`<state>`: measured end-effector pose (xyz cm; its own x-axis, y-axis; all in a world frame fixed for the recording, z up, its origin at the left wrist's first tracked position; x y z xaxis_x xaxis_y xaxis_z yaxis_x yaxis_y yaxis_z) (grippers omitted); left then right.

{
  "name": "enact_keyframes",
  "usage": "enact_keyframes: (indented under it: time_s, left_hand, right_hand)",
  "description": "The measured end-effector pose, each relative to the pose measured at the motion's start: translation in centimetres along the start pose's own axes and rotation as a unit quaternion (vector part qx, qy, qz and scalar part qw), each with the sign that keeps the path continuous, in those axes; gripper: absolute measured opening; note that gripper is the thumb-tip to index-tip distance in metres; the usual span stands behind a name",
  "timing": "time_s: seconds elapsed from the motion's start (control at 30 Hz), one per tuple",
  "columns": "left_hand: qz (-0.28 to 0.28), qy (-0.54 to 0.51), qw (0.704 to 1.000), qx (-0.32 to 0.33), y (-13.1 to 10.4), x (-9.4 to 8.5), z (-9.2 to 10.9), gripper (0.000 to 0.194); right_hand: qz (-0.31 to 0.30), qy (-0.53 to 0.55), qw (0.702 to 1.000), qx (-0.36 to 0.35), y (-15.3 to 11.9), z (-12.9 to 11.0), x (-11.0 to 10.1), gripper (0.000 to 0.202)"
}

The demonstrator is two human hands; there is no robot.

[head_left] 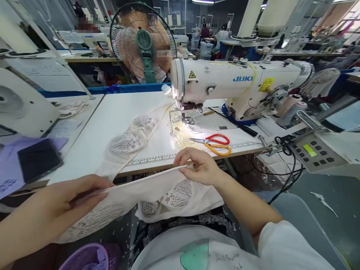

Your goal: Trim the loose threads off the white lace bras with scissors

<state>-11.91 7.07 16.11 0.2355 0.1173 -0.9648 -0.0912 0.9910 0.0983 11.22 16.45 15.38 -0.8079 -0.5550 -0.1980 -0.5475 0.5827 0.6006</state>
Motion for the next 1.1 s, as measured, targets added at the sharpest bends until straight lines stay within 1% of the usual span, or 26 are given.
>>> enact_keyframes:
  time_s: [0.07, 0.1, 0.13, 0.2, 0.27, 0.3, 0.37, 0.43, 0.47, 0.53, 0.57, 0.6, 0.63, 0.7, 0.77, 0.8, 0.83, 0.87, 0.9, 0.97, 1.1]
  left_hand:
    - [-0.041, -0.02, 0.999, 0.011, -0.3, -0.2, 0.8, 0.045]
    - [-0.044, -0.017, 0.998, 0.034, -0.3, -0.6, 1.3, 0.038]
    - [-0.029, 0.0, 0.997, 0.071, -0.4, -1.2, 2.1, 0.033]
    - [0.03, 0.059, 0.984, 0.167, -0.6, -2.8, 4.1, 0.027]
    - [0.107, 0.143, 0.952, 0.249, -1.0, -4.2, 6.1, 0.029]
    - [0.145, 0.186, 0.933, 0.272, -1.1, -4.9, 6.9, 0.033]
    - [0.207, 0.263, 0.897, 0.29, -0.4, -6.2, 8.0, 0.04]
    - [0.26, 0.325, 0.862, 0.29, 0.9, -7.4, 8.7, 0.043]
    - [0.291, 0.349, 0.842, 0.29, 1.6, -8.0, 9.0, 0.04]
    - [0.356, 0.367, 0.801, 0.312, 2.7, -8.5, 9.6, 0.024]
    - [0.381, 0.361, 0.784, 0.332, 3.0, -8.1, 9.8, 0.015]
    - [0.395, 0.344, 0.776, 0.351, 3.2, -7.3, 9.7, 0.008]
    - [0.394, 0.321, 0.779, 0.367, 3.5, -5.9, 9.4, 0.006]
    - [0.359, 0.274, 0.808, 0.379, 4.1, -2.1, 8.3, 0.006]
    - [0.312, 0.233, 0.845, 0.367, 4.4, 2.1, 7.1, 0.011]
    - [0.298, 0.214, 0.859, 0.358, 4.3, 3.9, 6.6, 0.012]
    - [0.288, 0.197, 0.871, 0.346, 4.1, 5.3, 6.1, 0.012]
    - [0.281, 0.181, 0.882, 0.332, 4.1, 6.3, 5.6, 0.011]
    - [0.277, 0.166, 0.89, 0.321, 4.1, 7.0, 5.1, 0.01]
    - [0.27, 0.144, 0.9, 0.31, 4.2, 7.6, 4.4, 0.01]
    - [0.26, 0.133, 0.907, 0.304, 4.8, 7.5, 3.8, 0.012]
  right_hand:
    - [0.016, 0.002, 1.0, 0.011, -0.9, -0.1, -0.1, 0.012]
    - [0.024, -0.006, 1.0, 0.006, -1.3, -0.4, -0.2, 0.013]
    - [0.03, -0.021, 0.999, -0.007, -1.6, -0.8, -0.3, 0.014]
    - [0.035, -0.077, 0.995, -0.052, -2.0, -1.9, -0.2, 0.015]
    - [0.032, -0.153, 0.983, -0.101, -1.9, -3.0, 0.0, 0.016]
    - [0.034, -0.192, 0.973, -0.122, -1.6, -3.3, 0.1, 0.019]
    - [0.046, -0.263, 0.95, -0.162, -0.3, -3.6, 0.1, 0.023]
    - [0.072, -0.324, 0.921, -0.204, 1.8, -3.6, -0.4, 0.02]
    - [0.089, -0.356, 0.902, -0.225, 2.9, -3.6, -0.8, 0.018]
    - [0.125, -0.419, 0.859, -0.265, 4.6, -3.5, -1.7, 0.017]
    - [0.14, -0.446, 0.839, -0.279, 5.1, -3.3, -2.1, 0.018]
    - [0.146, -0.468, 0.824, -0.285, 5.2, -2.9, -2.4, 0.019]
    - [0.14, -0.484, 0.815, -0.286, 5.1, -2.2, -2.5, 0.019]
    - [0.091, -0.502, 0.818, -0.266, 3.8, -0.3, -2.1, 0.019]
    - [0.018, -0.505, 0.833, -0.225, 1.7, 2.2, -1.1, 0.016]
    - [-0.01, -0.501, 0.842, -0.201, 0.4, 3.2, -0.5, 0.016]
    - [-0.029, -0.494, 0.85, -0.178, -0.7, 4.1, -0.2, 0.017]
    - [-0.038, -0.487, 0.859, -0.154, -1.6, 4.8, 0.1, 0.017]
    - [-0.04, -0.481, 0.865, -0.135, -2.4, 5.3, 0.1, 0.017]
    - [-0.033, -0.467, 0.877, -0.107, -3.1, 5.8, 0.0, 0.016]
    - [-0.016, -0.434, 0.897, -0.08, -3.2, 6.1, -1.1, 0.012]
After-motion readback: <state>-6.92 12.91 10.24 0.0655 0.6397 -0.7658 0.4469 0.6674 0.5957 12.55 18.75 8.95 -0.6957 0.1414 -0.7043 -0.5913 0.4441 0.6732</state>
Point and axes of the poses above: each hand's wrist, its own y-axis towards the middle knuckle, its own x-axis out of the palm, z = x × y, the point moved 9 cm from there along y, towards the middle knuckle
